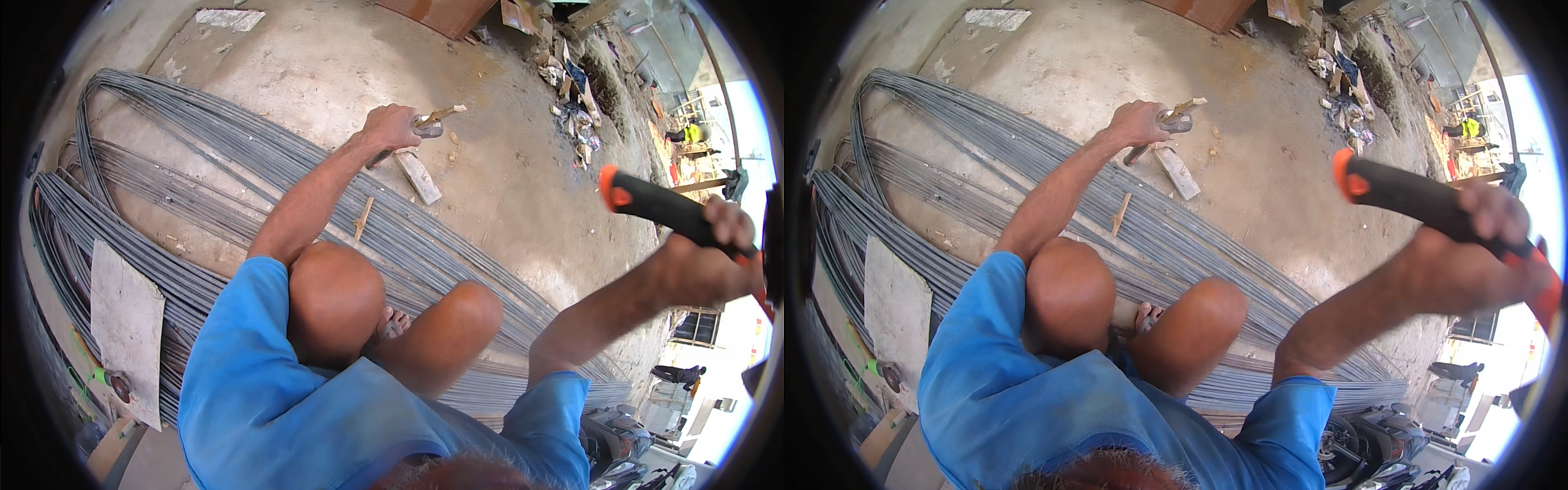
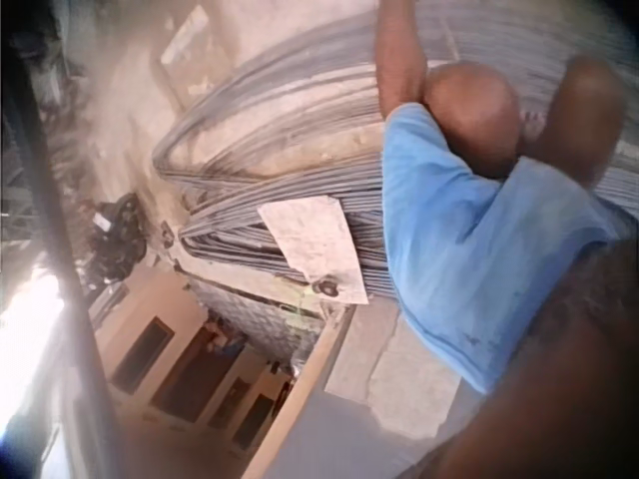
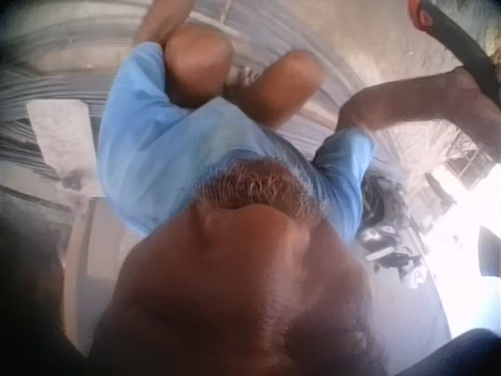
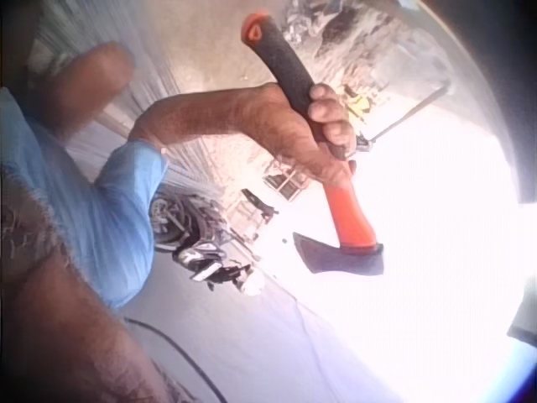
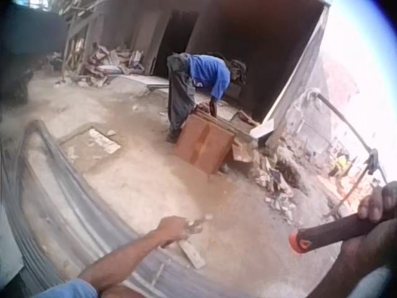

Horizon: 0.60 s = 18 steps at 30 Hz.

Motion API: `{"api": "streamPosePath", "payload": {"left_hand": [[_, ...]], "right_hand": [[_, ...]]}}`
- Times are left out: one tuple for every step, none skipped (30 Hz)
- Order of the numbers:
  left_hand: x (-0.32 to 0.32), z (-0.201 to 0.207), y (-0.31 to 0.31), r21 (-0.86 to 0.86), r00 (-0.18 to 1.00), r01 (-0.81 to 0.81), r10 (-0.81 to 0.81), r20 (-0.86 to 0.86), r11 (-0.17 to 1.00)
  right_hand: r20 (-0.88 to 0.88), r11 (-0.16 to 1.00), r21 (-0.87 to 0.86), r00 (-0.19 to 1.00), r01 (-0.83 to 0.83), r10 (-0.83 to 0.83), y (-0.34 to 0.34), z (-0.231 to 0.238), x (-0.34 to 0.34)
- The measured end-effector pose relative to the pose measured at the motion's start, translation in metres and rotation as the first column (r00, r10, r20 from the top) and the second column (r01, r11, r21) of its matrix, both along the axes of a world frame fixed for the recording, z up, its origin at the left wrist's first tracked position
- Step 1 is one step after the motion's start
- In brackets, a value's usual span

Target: The person shapes a piece of wood using a hammer and an axe, then stands on a stack of metal rebar and uses a handheld power grinder to cut or smooth the ends of the rods.

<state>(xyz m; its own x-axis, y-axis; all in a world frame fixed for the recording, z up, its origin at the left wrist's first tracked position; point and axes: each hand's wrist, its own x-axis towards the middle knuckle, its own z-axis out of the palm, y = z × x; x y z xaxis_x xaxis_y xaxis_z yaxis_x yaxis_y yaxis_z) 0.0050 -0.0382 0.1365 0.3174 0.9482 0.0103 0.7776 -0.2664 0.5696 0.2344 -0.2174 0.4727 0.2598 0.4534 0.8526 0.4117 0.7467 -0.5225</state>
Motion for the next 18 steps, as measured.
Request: {"api": "streamPosePath", "payload": {"left_hand": [[-0.011,-0.007,-0.003,0.009,0.999,-0.018,0.019,-0.044,1.0],[-0.002,0.001,0.006,-0.023,0.999,-0.034,0.034,0.013,0.999],[0.008,0.009,0.002,-0.083,0.997,-0.022,0.029,0.077,0.996],[0.003,0.017,0.009,-0.12,0.992,-0.057,0.07,0.102,0.991],[-0.005,0.02,0.013,-0.099,0.991,-0.079,0.089,0.101,0.992],[-0.015,0.011,-0.001,-0.112,0.991,-0.08,0.091,0.097,0.991],[-0.02,0.009,0.002,-0.092,0.989,-0.093,0.103,0.11,0.991],[-0.016,-0.001,-0.008,-0.078,0.991,-0.084,0.091,0.099,0.993],[-0.012,0.0,-0.019,-0.021,0.994,-0.084,0.085,0.062,0.996],[-0.011,0.005,-0.017,-0.023,0.996,-0.075,0.076,0.054,0.997],[-0.012,0.011,-0.014,-0.027,0.997,-0.067,0.068,0.045,0.997],[-0.012,0.012,-0.015,-0.028,0.997,-0.061,0.062,0.043,0.998],[-0.012,0.012,-0.016,-0.029,0.997,-0.058,0.059,0.04,0.998],[-0.012,0.012,-0.017,-0.031,0.998,-0.054,0.056,0.037,0.998],[-0.011,0.013,-0.016,-0.021,0.998,-0.051,0.052,0.031,0.998],[-0.009,0.013,-0.017,-0.013,0.999,-0.047,0.047,0.024,0.999],[-0.004,0.014,-0.019,-0.007,0.999,-0.036,0.036,0.03,0.999],[-0.006,0.012,-0.018,-0.009,0.999,-0.037,0.038,0.033,0.999]], "right_hand": [[0.092,0.966,-0.232,0.991,0.115,-0.095,0.016,-0.074,-0.001],[0.344,0.833,-0.468,0.929,0.296,-0.136,0.024,-0.132,0.007],[0.593,0.662,-0.578,0.803,0.478,-0.062,0.02,-0.161,0.02],[0.68,0.62,-0.589,0.733,0.519,0.033,0.023,-0.172,0.022],[0.686,0.616,-0.598,0.725,0.514,0.061,0.009,-0.17,0.033],[0.307,0.37,-0.895,0.946,0.249,0.106,-0.005,-0.153,0.017],[0.292,0.411,-0.884,0.949,0.221,0.118,-0.007,-0.142,0.015],[0.278,0.451,-0.872,0.951,0.192,0.133,-0.01,-0.132,0.014],[0.259,0.486,-0.86,0.955,0.158,0.147,-0.014,-0.127,0.013],[0.238,0.519,-0.846,0.957,0.122,0.163,-0.017,-0.125,0.012],[0.217,0.549,-0.832,0.959,0.084,0.182,-0.016,-0.126,0.011],[0.205,0.563,-0.823,0.963,0.073,0.175,-0.016,-0.13,0.005],[0.191,0.576,-0.815,0.967,0.06,0.17,-0.012,-0.139,-0.006],[0.178,0.59,-0.806,0.97,0.047,0.166,-0.006,-0.148,-0.012],[0.309,0.622,-0.772,0.932,0.13,0.189,0.003,-0.162,-0.011],[0.433,0.652,-0.729,0.878,0.208,0.204,0.01,-0.183,-0.008],[0.561,0.682,-0.671,0.801,0.291,0.21,0.012,-0.196,-0.003],[0.545,0.641,-0.715,0.797,0.279,0.261,0.014,-0.196,-0.006]]}}
